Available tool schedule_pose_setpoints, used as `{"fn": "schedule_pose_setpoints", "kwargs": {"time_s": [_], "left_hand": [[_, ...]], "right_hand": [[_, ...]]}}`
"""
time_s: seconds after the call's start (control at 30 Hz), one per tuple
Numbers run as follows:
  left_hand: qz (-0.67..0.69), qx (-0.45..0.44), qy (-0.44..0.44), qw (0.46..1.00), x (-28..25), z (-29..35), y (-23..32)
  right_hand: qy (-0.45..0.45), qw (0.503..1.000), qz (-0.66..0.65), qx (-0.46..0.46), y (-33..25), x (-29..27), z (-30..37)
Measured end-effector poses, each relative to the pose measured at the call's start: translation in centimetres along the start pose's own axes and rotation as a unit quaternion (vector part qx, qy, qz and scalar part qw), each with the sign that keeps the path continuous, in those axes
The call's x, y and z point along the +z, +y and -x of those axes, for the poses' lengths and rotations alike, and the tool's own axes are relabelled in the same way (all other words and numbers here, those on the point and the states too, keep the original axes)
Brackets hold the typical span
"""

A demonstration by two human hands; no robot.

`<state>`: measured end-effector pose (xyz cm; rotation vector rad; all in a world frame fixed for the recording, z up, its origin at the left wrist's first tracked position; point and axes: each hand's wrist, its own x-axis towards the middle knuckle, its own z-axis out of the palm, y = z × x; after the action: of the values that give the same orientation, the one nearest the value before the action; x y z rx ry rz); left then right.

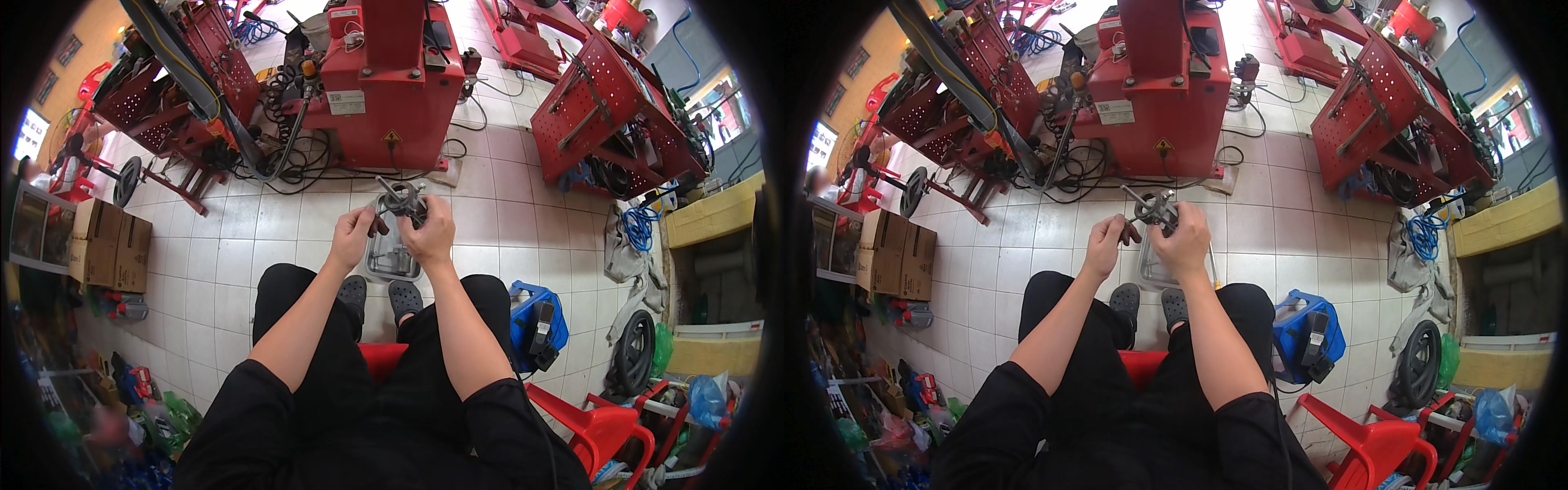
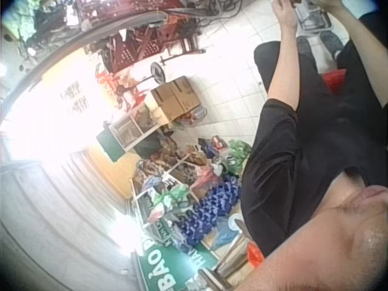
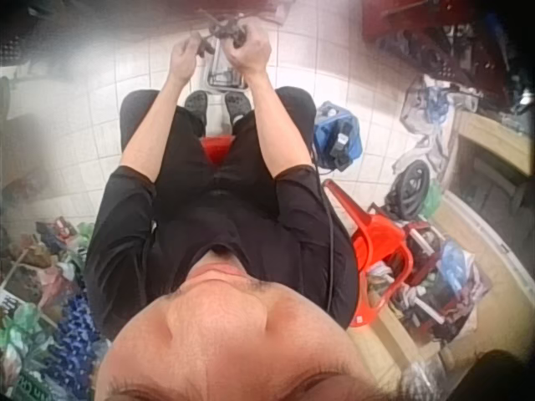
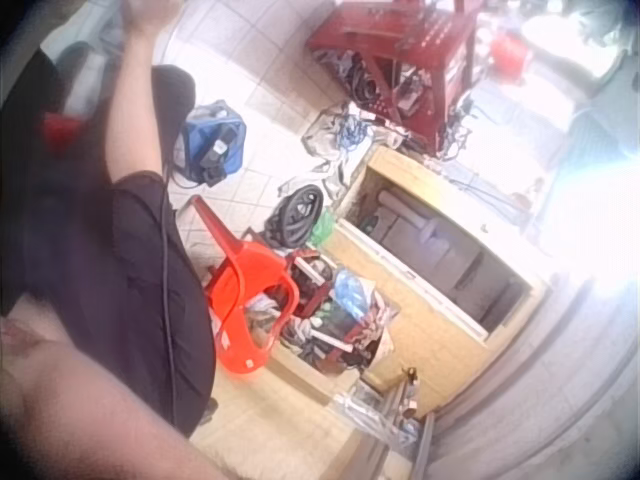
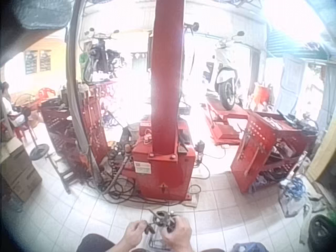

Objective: The person sits on a red chair in a workshop and assembles a mechanical part, likely a brake caliper, using a screwdriver. They manipulate the part in their lap, tighten screws, and place the assembly into a metal tray on the floor.

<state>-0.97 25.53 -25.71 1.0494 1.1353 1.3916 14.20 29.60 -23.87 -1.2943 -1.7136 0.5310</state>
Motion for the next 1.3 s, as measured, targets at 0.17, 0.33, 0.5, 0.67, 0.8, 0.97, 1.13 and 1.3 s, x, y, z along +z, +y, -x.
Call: {"fn": "schedule_pose_setpoints", "kwargs": {"time_s": [0.17, 0.33, 0.5, 0.67, 0.8, 0.97, 1.13, 1.3], "left_hand": [[-0.034, 0.046, -0.005, 0.998, 0.1, 0.3, 0.8], [-0.067, 0.1, 0.028, 0.992, 0.6, 0.5, 1.2], [-0.094, 0.093, 0.008, 0.991, -0.2, 0.3, 0.6], [-0.058, 0.092, 0.005, 0.994, -0.7, 0.3, 0.2], [-0.083, 0.145, 0.063, 0.984, 0.9, 0.7, 2.0], [-0.107, 0.117, 0.012, 0.987, -0.8, 0.3, 0.2], [-0.008, 0.111, 0.05, 0.993, 1.1, 0.6, 1.4], [-0.106, 0.117, 0.019, 0.987, 0.2, 0.7, 0.7]], "right_hand": [[0.046, 0.997, -0.004, -0.063, 0.0, -0.3, -0.2], [0.061, 0.997, -0.011, -0.053, -0.1, -0.8, -0.3], [0.068, 0.995, 0.001, -0.073, 0.1, -0.7, -0.4], [0.068, 0.994, -0.007, -0.088, -0.2, -0.8, -0.5], [0.069, 0.993, -0.001, -0.093, 0.0, -1.0, -0.5], [0.072, 0.994, 0.0, -0.086, 0.1, -0.9, -0.6], [0.068, 0.994, 0.001, -0.091, 0.1, -0.9, -0.5], [0.066, 0.994, 0.009, -0.087, 0.3, -0.8, -0.5]]}}
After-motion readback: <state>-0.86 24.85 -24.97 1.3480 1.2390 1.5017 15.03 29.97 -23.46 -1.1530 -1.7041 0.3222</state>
